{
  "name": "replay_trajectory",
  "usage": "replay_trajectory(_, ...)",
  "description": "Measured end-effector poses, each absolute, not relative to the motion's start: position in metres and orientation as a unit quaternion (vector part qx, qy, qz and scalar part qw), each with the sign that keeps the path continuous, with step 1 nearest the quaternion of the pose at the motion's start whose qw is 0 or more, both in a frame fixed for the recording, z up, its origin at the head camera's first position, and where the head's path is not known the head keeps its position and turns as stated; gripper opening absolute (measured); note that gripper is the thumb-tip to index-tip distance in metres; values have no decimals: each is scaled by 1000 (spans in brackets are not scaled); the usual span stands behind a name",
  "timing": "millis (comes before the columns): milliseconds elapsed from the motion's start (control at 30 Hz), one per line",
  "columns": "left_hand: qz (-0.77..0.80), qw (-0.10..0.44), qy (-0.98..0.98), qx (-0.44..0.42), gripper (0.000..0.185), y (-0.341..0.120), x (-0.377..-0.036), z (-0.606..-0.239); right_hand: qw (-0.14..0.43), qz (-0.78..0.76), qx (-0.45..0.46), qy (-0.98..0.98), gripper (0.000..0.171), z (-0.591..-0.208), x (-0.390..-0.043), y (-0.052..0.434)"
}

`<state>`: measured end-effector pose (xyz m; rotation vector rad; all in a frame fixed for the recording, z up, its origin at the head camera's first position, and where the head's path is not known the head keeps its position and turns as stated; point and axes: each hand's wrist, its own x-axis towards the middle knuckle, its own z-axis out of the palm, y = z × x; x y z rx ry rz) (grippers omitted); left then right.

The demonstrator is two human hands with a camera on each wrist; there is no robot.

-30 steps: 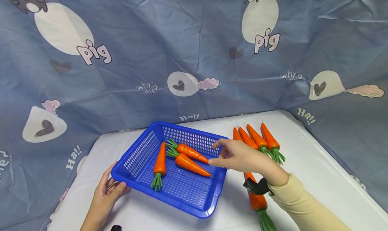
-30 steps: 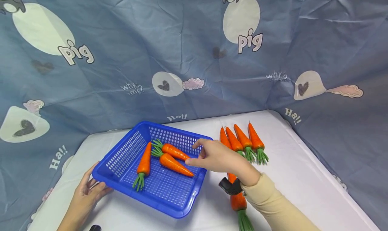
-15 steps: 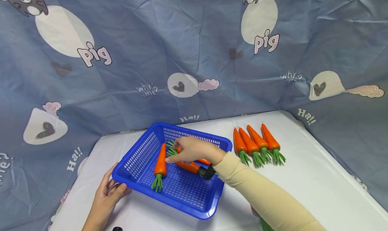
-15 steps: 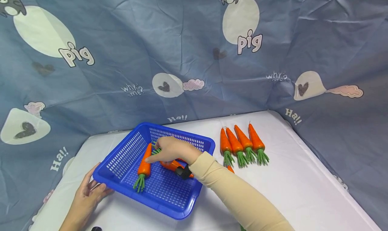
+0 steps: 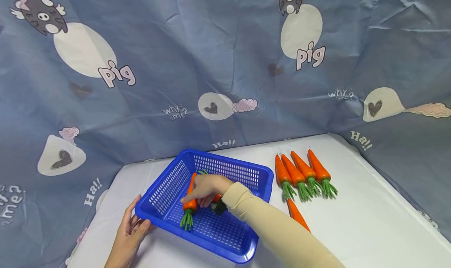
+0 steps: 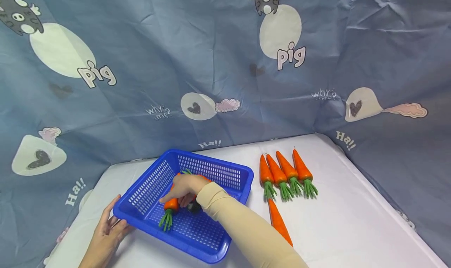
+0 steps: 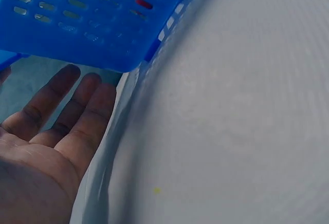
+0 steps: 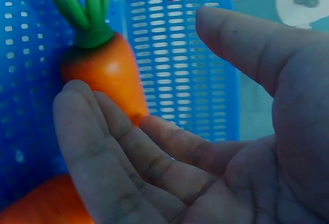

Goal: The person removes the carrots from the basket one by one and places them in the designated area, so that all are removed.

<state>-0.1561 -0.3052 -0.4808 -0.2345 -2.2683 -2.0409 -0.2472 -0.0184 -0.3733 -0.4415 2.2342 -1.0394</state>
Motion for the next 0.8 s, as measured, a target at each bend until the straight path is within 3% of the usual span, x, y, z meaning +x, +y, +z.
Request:
replay_trajectory(467,-648,54,-756,-72,74,-301,-159,-482,259,-271,-133,917,42,-393,-257,-54)
replay_trajectory(800,-664,44,-743,-69,74,-302,-160,-485,271,-270,-100,919,38,-401,-257,-62)
